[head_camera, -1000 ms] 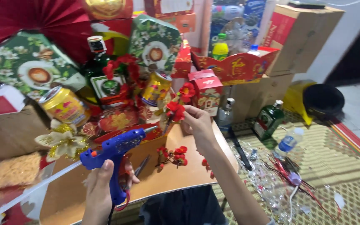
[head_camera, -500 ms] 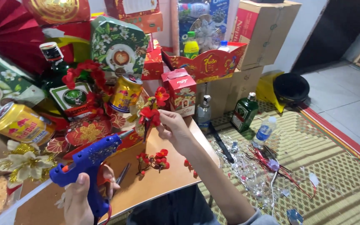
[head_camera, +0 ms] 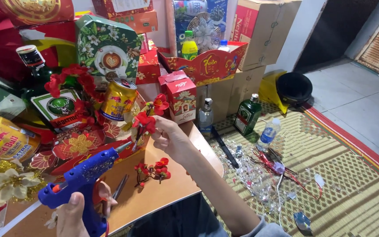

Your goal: The person decorates a gift basket by attaching artificial red flowers to a bottle and cans using a hot glue gun. They pick up flowers, apply glue, and press them onto the items within the basket.

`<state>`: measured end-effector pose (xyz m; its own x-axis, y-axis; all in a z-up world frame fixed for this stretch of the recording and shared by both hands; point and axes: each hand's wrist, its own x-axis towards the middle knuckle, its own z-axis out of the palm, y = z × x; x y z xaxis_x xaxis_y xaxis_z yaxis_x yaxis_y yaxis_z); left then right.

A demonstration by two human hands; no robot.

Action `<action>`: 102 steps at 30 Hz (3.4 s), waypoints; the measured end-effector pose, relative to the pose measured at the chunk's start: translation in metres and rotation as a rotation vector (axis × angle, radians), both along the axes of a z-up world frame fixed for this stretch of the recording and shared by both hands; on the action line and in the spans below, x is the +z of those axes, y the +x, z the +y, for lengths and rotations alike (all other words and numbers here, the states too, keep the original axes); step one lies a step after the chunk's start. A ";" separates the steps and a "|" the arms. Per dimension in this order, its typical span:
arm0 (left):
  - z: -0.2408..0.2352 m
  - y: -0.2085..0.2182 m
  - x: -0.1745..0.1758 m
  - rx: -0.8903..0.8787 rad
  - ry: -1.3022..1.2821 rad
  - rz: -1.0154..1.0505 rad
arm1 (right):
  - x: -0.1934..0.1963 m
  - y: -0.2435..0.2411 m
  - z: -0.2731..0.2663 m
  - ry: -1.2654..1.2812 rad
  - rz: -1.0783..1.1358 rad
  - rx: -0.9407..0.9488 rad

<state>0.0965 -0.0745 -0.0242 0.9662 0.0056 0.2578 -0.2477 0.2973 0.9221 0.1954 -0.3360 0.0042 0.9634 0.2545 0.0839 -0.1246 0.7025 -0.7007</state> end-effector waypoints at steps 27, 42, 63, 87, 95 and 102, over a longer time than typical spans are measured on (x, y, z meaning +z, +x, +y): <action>0.009 -0.010 -0.011 0.004 -0.124 0.017 | -0.004 0.022 0.038 0.012 0.076 0.018; 0.010 -0.025 -0.009 0.048 -0.097 0.036 | -0.007 0.022 0.038 0.217 0.143 0.208; 0.005 -0.043 0.006 -0.016 0.039 0.133 | -0.030 0.017 0.041 0.181 0.253 0.039; 0.011 -0.045 -0.001 0.016 0.125 0.098 | -0.008 0.002 0.037 0.039 0.253 -0.219; 0.011 -0.045 -0.002 0.018 0.158 0.069 | -0.008 0.001 0.035 -0.055 0.198 -0.227; 0.011 -0.047 -0.001 0.043 0.217 0.065 | -0.014 0.003 0.030 0.030 0.101 -0.193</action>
